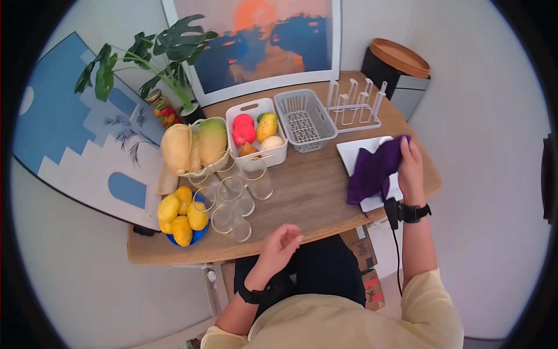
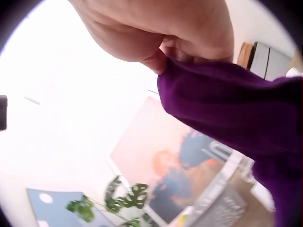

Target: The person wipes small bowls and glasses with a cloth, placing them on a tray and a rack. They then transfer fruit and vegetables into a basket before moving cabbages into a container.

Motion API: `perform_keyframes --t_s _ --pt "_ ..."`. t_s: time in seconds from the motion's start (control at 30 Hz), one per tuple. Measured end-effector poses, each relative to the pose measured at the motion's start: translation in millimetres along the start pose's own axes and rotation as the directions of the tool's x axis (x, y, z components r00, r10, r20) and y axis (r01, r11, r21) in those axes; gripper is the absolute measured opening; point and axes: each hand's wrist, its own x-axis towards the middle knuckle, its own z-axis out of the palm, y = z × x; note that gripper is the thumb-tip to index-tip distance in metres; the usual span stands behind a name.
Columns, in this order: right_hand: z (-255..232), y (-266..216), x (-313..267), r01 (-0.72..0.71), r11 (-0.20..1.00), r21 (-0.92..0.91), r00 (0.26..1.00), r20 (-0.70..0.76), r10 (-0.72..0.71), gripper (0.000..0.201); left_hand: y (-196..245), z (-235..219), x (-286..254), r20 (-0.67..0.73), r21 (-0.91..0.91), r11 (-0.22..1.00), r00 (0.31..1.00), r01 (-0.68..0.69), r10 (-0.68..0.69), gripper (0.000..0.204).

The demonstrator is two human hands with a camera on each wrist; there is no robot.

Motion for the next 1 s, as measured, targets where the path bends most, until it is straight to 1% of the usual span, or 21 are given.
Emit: perform_keyframes --t_s 0.03,0.1,0.13,0.2,0.23,0.3,0.33,0.4,0.43,0.47,0.5,0.53,0.57,0.63,0.73,0.8,0.83,0.87,0.93,0.97,1.0 --pt "21 -27 -4 0.035 0.999 0.040 0.995 0.096 -0.039 0.023 15 3 6 0.023 -0.001 1.000 1.000 -0.006 0.006 0.020" --pt "53 -66 -6 0.000 0.988 0.152 0.965 0.258 -0.039 0.021 54 10 21 -0.008 0.257 0.927 0.959 -0.271 0.283 0.032" --pt "68 -87 -10 -0.022 0.983 0.184 0.948 0.316 -0.038 0.021 69 14 28 0.012 0.253 0.924 0.956 -0.287 0.293 0.032" --pt "86 -105 -10 -0.012 0.974 0.224 0.881 0.463 -0.096 0.021 97 19 41 -0.097 0.286 0.829 0.846 -0.481 0.525 0.052" --pt "95 -114 -15 -0.015 0.983 0.184 0.837 0.540 -0.088 0.021 110 21 45 -0.088 0.285 0.822 0.841 -0.493 0.534 0.052" --pt "108 -126 -26 -0.055 0.989 0.135 0.735 0.676 -0.052 0.023 131 23 49 -0.175 0.415 0.740 0.751 -0.530 0.636 0.070" --pt "113 -128 -29 -0.085 0.987 0.137 0.681 0.731 -0.043 0.023 130 20 54 -0.171 0.416 0.736 0.749 -0.534 0.640 0.070" --pt "121 -124 -33 -0.094 0.983 0.160 0.665 0.744 -0.058 0.023 119 6 65 0.059 -0.028 0.890 0.888 -0.456 0.456 0.080" --pt "119 -122 -33 -0.093 0.982 0.163 0.669 0.741 -0.059 0.023 116 -4 66 0.198 -0.092 0.967 0.948 -0.237 0.250 0.074" --pt "118 -119 -33 -0.123 0.981 0.153 0.663 0.748 -0.034 0.023 110 -13 65 0.202 -0.088 0.968 0.947 -0.234 0.248 0.074" --pt "116 -116 -33 -0.150 0.978 0.147 0.656 0.755 -0.013 0.022 104 -22 62 0.266 -0.048 0.991 0.955 -0.127 0.135 0.063" --pt "113 -107 -30 -0.147 0.977 0.153 0.659 0.752 -0.019 0.022 97 -27 61 0.321 -0.002 1.000 0.947 -0.020 0.020 0.053" --pt "108 -91 -25 -0.157 0.980 0.120 0.677 0.736 0.018 0.022 90 -28 59 0.322 0.004 1.000 0.947 -0.022 0.019 0.053" --pt "100 -58 -15 -0.169 0.981 0.090 0.693 0.719 0.054 0.022 79 -29 57 0.076 -0.563 0.825 0.997 0.055 -0.015 0.030" --pt "95 -19 -11 -0.283 0.959 0.017 0.764 0.608 0.215 0.019 91 -18 67 -0.028 -0.695 0.718 0.999 -0.033 0.018 0.025" --pt "95 4 -30 -0.088 0.994 0.057 0.934 0.351 0.063 0.022 98 -7 79 -0.118 -0.696 0.713 0.993 -0.083 0.001 0.025" --pt "94 22 -39 0.259 0.914 -0.313 0.963 0.162 -0.217 0.031 98 -4 88 -0.166 -0.577 0.806 0.985 -0.134 0.044 0.025" --pt "92 30 -52 0.330 0.865 -0.378 0.941 0.055 -0.335 0.032 97 1 98 -0.207 -0.443 0.878 0.974 -0.181 0.096 0.025" --pt "85 42 -81 0.097 0.967 -0.237 0.995 0.051 -0.088 0.026 100 14 112 -0.201 -0.417 0.890 0.974 -0.183 0.106 0.023" --pt "84 46 -93 0.089 0.966 -0.243 0.996 0.045 -0.081 0.026 104 23 113 -0.177 -0.218 0.954 0.969 -0.206 0.169 0.022" --pt "86 43 -104 -0.319 0.947 -0.041 0.943 0.081 0.321 0.025 106 31 112 -0.137 -0.007 0.973 0.964 -0.229 0.226 0.021"
